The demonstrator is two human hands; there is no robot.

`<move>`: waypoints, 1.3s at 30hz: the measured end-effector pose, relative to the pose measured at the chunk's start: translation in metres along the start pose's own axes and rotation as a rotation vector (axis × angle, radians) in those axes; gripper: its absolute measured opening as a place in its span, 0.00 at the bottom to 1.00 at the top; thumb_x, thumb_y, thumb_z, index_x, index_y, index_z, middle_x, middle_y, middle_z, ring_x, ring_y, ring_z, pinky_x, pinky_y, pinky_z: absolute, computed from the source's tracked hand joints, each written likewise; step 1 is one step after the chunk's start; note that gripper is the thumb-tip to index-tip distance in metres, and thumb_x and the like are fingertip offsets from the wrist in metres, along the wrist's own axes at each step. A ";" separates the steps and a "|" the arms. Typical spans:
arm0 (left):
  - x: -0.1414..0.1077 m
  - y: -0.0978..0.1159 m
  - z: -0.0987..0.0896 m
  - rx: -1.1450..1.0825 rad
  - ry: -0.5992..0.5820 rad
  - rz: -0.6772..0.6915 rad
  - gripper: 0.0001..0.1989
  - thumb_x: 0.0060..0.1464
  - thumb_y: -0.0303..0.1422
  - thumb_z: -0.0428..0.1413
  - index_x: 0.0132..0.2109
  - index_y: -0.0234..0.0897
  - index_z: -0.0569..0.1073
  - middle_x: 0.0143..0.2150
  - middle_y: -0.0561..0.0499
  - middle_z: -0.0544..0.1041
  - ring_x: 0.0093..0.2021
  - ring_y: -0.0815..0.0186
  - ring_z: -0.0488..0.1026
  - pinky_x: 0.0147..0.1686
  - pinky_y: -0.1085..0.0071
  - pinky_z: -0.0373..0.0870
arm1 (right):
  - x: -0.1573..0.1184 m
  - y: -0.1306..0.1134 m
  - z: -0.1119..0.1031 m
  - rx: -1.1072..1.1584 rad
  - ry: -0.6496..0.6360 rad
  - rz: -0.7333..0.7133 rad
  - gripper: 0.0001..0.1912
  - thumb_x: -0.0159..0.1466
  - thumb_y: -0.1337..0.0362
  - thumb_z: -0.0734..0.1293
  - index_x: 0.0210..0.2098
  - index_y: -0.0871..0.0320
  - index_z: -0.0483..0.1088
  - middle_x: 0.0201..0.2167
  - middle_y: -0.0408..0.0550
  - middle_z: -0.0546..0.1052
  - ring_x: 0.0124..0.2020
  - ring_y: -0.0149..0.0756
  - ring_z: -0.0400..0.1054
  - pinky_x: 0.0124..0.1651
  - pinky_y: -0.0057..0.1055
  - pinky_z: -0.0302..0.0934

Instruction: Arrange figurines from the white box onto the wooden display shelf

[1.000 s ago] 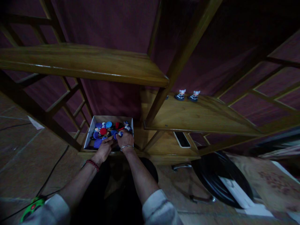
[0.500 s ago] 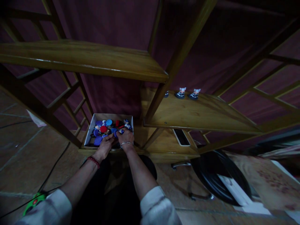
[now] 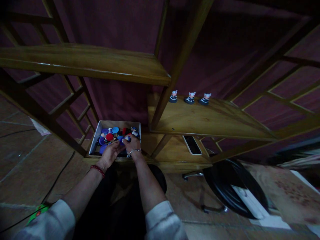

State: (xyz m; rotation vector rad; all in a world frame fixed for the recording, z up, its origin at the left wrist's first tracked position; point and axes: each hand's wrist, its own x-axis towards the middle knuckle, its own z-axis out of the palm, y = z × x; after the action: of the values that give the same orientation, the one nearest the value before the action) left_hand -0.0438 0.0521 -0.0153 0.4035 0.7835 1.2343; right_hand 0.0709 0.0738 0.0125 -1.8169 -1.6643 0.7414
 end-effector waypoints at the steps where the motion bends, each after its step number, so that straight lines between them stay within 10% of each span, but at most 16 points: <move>1: 0.001 0.000 0.000 -0.002 -0.004 -0.003 0.06 0.41 0.25 0.55 0.32 0.32 0.72 0.34 0.48 0.76 0.40 0.64 0.71 0.47 0.61 0.65 | 0.000 0.000 -0.001 0.000 -0.005 -0.003 0.12 0.53 0.59 0.64 0.37 0.54 0.70 0.31 0.42 0.74 0.33 0.31 0.67 0.36 0.25 0.60; 39: 0.001 0.001 -0.002 -0.001 0.037 0.031 0.05 0.41 0.23 0.58 0.30 0.32 0.72 0.28 0.51 0.74 0.33 0.69 0.72 0.45 0.63 0.67 | 0.005 0.016 0.004 0.170 0.010 -0.027 0.14 0.52 0.63 0.63 0.40 0.52 0.69 0.34 0.39 0.74 0.34 0.29 0.67 0.39 0.25 0.61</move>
State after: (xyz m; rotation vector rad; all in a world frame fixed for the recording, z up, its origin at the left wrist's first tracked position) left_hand -0.0463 0.0532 -0.0163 0.3939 0.8105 1.2742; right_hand 0.0793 0.0779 -0.0018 -1.6746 -1.5666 0.8340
